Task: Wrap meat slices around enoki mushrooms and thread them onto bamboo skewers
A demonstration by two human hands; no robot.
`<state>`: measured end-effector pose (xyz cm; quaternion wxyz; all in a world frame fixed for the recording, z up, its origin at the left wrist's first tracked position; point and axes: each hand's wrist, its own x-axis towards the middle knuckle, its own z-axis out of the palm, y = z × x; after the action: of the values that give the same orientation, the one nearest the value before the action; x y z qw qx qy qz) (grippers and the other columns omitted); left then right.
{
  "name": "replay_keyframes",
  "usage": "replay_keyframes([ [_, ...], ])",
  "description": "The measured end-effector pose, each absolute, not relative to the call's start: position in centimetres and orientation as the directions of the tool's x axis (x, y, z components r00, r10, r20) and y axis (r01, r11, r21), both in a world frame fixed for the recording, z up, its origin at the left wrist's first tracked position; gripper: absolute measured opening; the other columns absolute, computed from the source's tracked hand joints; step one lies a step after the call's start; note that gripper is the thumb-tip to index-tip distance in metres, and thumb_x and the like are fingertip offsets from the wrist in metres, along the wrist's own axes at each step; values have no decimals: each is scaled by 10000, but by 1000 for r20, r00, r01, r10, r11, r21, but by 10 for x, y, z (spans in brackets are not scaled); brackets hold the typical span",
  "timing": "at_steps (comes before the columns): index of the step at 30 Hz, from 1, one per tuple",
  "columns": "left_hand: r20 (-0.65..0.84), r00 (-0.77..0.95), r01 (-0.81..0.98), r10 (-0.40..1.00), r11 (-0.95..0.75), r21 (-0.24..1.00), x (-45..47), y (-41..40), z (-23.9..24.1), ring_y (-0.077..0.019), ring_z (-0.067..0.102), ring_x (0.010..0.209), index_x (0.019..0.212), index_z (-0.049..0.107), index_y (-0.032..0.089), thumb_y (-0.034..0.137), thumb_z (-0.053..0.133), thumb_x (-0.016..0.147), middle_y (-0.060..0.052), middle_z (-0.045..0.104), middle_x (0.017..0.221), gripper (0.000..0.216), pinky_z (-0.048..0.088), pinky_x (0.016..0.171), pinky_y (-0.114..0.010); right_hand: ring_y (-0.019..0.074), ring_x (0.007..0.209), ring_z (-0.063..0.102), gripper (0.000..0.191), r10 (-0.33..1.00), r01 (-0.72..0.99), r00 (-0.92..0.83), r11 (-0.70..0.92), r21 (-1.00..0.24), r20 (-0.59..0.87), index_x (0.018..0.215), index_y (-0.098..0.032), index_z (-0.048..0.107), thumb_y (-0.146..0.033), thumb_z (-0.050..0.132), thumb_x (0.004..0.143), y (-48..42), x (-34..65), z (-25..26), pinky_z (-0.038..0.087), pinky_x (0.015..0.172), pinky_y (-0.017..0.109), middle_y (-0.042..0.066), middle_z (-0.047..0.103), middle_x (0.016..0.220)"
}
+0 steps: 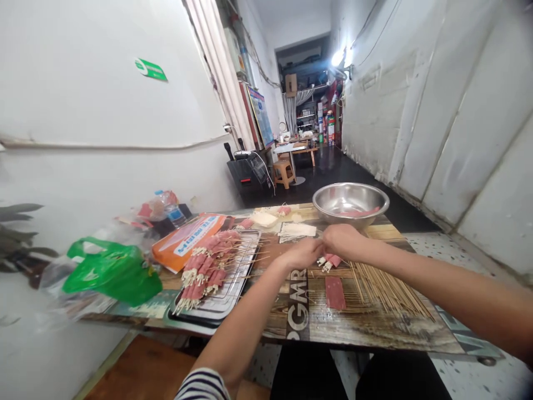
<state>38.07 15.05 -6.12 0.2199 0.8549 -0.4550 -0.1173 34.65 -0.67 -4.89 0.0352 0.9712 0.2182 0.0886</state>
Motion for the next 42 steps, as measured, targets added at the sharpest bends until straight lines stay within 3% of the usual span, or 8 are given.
replay_keyframes([
  [4, 59, 547, -756, -835, -462, 464, 379, 156, -60, -201, 637, 847, 896, 667, 151, 282, 339, 957, -71, 715, 931, 359, 470, 798, -283, 149, 607, 602, 243, 441, 443, 893, -897, -6, 92, 642, -142, 717, -212, 587, 835, -14, 344, -48, 327, 536, 231, 84, 694, 674],
  [8, 293, 658, -693, -694, -404, 597, 376, 155, -75, -196, 654, 813, 848, 711, 163, 334, 450, 928, -45, 733, 872, 322, 490, 778, -284, 145, 556, 595, 343, 323, 326, 943, -840, -433, 83, 633, -147, 701, -356, 563, 866, -25, 340, -46, 376, 530, 238, 51, 655, 570],
  [11, 468, 738, -630, -487, -249, 736, 368, 150, -92, -196, 678, 885, 917, 742, 170, 355, 524, 906, -46, 750, 955, 286, 508, 837, -291, 154, 514, 609, 380, 221, 107, 975, -579, -808, -29, 643, -149, 676, -493, 627, 796, -27, 335, -53, 453, 517, 257, 35, 638, 544],
  [14, 517, 778, -599, -358, -171, 783, 355, 145, -106, -206, 677, 985, 1052, 727, 164, 340, 518, 917, -67, 733, 1069, 305, 504, 918, -325, 163, 537, 630, 417, 193, -15, 978, -305, -952, -77, 671, -143, 673, -558, 713, 691, -24, 329, -66, 510, 538, 281, 40, 652, 577],
  [21, 440, 807, -534, -393, -171, 828, 332, 142, -115, -216, 674, 981, 1186, 667, 149, 321, 476, 945, -76, 741, 1020, 352, 526, 898, -358, 104, 567, 610, 377, 88, -93, 992, 62, -994, -88, 704, -133, 700, -473, 818, 593, -18, 313, -86, 528, 595, 238, 26, 668, 625],
  [27, 451, 705, -644, -547, -230, 729, 333, 151, -114, -194, 666, 843, 1028, 744, 191, 279, 530, 917, -78, 744, 899, 257, 538, 823, -337, 109, 615, 621, 323, 96, -203, 978, 182, -962, -188, 715, -123, 716, -411, 824, 617, -16, 292, -93, 550, 646, 249, 61, 691, 691],
  [34, 135, 803, -280, -580, -168, 945, 327, 171, -135, -233, 711, 860, 918, 771, 143, 358, 756, 743, -95, 761, 921, 278, 564, 809, -341, 123, 598, 629, 308, 87, -236, 970, 134, -963, -225, 738, -132, 717, -415, 791, 642, -8, 270, -142, 537, 637, 271, 38, 689, 661],
  [42, 528, 518, -729, -673, -25, 684, 318, 175, -155, -162, 716, 828, 864, 772, 206, 298, 619, 882, -63, 762, 875, 179, 573, 764, -270, 193, 857, 689, 199, 149, 247, 968, -441, -863, 201, 913, -213, 752, -335, 605, 859, -14, 246, -145, 540, 795, 317, 45, 746, 925],
])
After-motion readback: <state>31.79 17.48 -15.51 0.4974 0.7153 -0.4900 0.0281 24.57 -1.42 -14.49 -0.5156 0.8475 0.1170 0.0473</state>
